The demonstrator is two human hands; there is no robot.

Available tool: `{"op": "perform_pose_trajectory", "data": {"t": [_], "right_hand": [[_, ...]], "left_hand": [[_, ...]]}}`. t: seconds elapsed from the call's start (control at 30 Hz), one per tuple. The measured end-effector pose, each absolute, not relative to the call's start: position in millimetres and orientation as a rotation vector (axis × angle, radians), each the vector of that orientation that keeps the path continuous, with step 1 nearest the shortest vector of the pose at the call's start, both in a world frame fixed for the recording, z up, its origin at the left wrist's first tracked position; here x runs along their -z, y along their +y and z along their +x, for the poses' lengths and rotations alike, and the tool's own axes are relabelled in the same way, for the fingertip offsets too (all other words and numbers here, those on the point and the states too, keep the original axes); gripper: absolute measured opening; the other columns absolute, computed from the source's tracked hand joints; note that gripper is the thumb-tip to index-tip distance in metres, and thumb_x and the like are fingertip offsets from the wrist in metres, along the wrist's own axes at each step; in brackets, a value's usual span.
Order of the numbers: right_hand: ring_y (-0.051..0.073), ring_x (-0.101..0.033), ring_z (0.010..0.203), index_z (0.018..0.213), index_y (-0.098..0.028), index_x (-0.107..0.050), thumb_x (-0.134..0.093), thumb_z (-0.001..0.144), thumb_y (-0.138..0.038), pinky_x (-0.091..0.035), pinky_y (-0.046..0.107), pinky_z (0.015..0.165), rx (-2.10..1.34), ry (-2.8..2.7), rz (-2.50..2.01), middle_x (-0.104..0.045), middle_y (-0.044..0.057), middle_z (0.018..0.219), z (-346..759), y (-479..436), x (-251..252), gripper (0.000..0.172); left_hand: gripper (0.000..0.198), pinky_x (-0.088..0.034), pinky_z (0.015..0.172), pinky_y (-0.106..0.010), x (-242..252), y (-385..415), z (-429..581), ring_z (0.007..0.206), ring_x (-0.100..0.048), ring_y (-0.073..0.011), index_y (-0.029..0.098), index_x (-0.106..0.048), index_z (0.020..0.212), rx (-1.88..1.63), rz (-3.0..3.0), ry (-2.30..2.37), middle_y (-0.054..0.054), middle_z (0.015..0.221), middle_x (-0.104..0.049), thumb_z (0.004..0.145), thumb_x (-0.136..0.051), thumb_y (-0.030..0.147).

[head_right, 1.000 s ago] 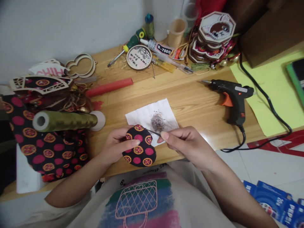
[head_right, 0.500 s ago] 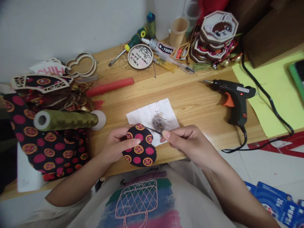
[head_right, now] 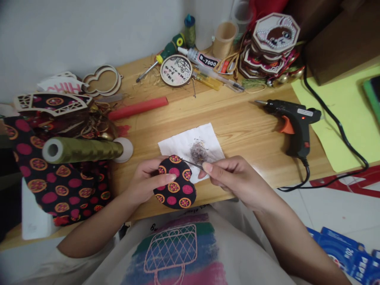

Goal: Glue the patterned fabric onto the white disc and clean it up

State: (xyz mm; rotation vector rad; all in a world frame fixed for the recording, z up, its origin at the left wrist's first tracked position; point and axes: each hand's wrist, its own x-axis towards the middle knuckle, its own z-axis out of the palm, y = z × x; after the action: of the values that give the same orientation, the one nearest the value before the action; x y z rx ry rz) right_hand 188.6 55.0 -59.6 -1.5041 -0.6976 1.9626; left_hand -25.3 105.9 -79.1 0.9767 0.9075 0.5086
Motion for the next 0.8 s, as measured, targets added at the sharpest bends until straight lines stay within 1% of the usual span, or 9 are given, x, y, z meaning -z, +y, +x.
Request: {"op": "perform_pose_trajectory", "data": {"t": [0.1, 0.2, 0.27, 0.37, 0.47, 0.57, 0.67, 0.8], "right_hand": [[0.003, -0.014, 0.04, 0.053, -0.015, -0.056, -0.065, 0.072, -0.057, -0.006, 0.021, 0.036, -1.952, -0.698, -1.531, -0.024, -0.008, 0.047, 188.8, 56.3, 58.3, 0.046], [0.003, -0.015, 0.04, 0.044, -0.017, -0.045, -0.066, 0.07, -0.057, -0.006, 0.022, 0.036, -1.923, -0.724, -1.572, -0.025, -0.007, 0.046, 189.1, 57.8, 55.9, 0.052], [0.003, -0.015, 0.039, 0.043, -0.017, -0.044, -0.066, 0.069, -0.058, -0.006, 0.022, 0.036, -1.907, -0.75, -1.583, -0.024, -0.007, 0.045, 189.7, 58.4, 54.6, 0.053], [0.004, -0.015, 0.039, 0.043, -0.018, -0.046, -0.066, 0.07, -0.057, -0.006, 0.023, 0.036, -1.872, -0.798, -1.596, -0.022, -0.007, 0.045, 190.7, 58.5, 54.0, 0.052], [0.005, -0.018, 0.042, 0.048, -0.017, -0.057, -0.065, 0.073, -0.054, -0.009, 0.023, 0.037, -1.83, -0.878, -1.595, -0.024, -0.006, 0.046, 189.8, 58.8, 54.3, 0.045], [0.005, -0.019, 0.044, 0.053, -0.017, -0.064, -0.066, 0.072, -0.053, -0.01, 0.022, 0.037, -1.833, -0.961, -1.574, -0.026, -0.005, 0.047, 187.6, 59.2, 54.5, 0.041], [0.005, -0.017, 0.042, 0.056, -0.016, -0.065, -0.066, 0.071, -0.055, -0.008, 0.023, 0.037, -1.857, -0.922, -1.595, -0.023, -0.006, 0.046, 188.6, 57.4, 55.3, 0.042], [0.005, -0.018, 0.043, 0.07, -0.013, -0.069, -0.064, 0.072, -0.058, -0.01, 0.024, 0.039, -1.834, -0.779, -1.708, -0.025, -0.006, 0.048, 195.0, 53.0, 57.3, 0.046]], "left_hand": [[0.019, -0.047, 0.058, -0.021, 79.0, 106.0, -25.5, 0.066, -0.06, -0.0124, 0.015, -0.07, 0.068, -0.501, 0.988, 0.908, -0.003, 0.074, -0.067, 0.068, -0.074, 0.033], [0.018, -0.047, 0.058, -0.021, 79.3, 105.8, -25.9, 0.066, -0.06, -0.012, 0.015, -0.07, 0.067, -0.498, 0.98, 0.902, -0.003, 0.074, -0.067, 0.068, -0.074, 0.032], [0.017, -0.047, 0.058, -0.02, 79.3, 106.0, -26.2, 0.066, -0.06, -0.0117, 0.015, -0.07, 0.068, -0.5, 0.966, 0.894, -0.003, 0.075, -0.067, 0.069, -0.074, 0.032], [0.016, -0.046, 0.057, -0.02, 78.4, 106.6, -26.1, 0.066, -0.06, -0.0117, 0.015, -0.07, 0.069, -0.49, 0.939, 0.891, -0.003, 0.076, -0.067, 0.068, -0.074, 0.031], [0.017, -0.046, 0.057, -0.02, 76.7, 107.4, -25.3, 0.065, -0.06, -0.0117, 0.014, -0.069, 0.066, -0.472, 0.949, 0.886, -0.003, 0.073, -0.067, 0.067, -0.074, 0.03], [0.016, -0.046, 0.057, -0.02, 75.5, 108.1, -24.1, 0.064, -0.059, -0.0113, 0.014, -0.069, 0.065, -0.449, 0.979, 0.868, -0.003, 0.072, -0.067, 0.067, -0.073, 0.029], [0.016, -0.046, 0.056, -0.02, 76.3, 108.1, -23.9, 0.062, -0.059, -0.0109, 0.014, -0.069, 0.065, -0.455, 0.916, 0.882, -0.002, 0.071, -0.066, 0.066, -0.074, 0.029], [0.017, -0.047, 0.055, -0.02, 78.9, 106.8, -25.7, 0.062, -0.06, -0.0113, 0.015, -0.069, 0.069, -0.481, 0.771, 0.898, -0.001, 0.073, -0.067, 0.064, -0.077, 0.029]]}}
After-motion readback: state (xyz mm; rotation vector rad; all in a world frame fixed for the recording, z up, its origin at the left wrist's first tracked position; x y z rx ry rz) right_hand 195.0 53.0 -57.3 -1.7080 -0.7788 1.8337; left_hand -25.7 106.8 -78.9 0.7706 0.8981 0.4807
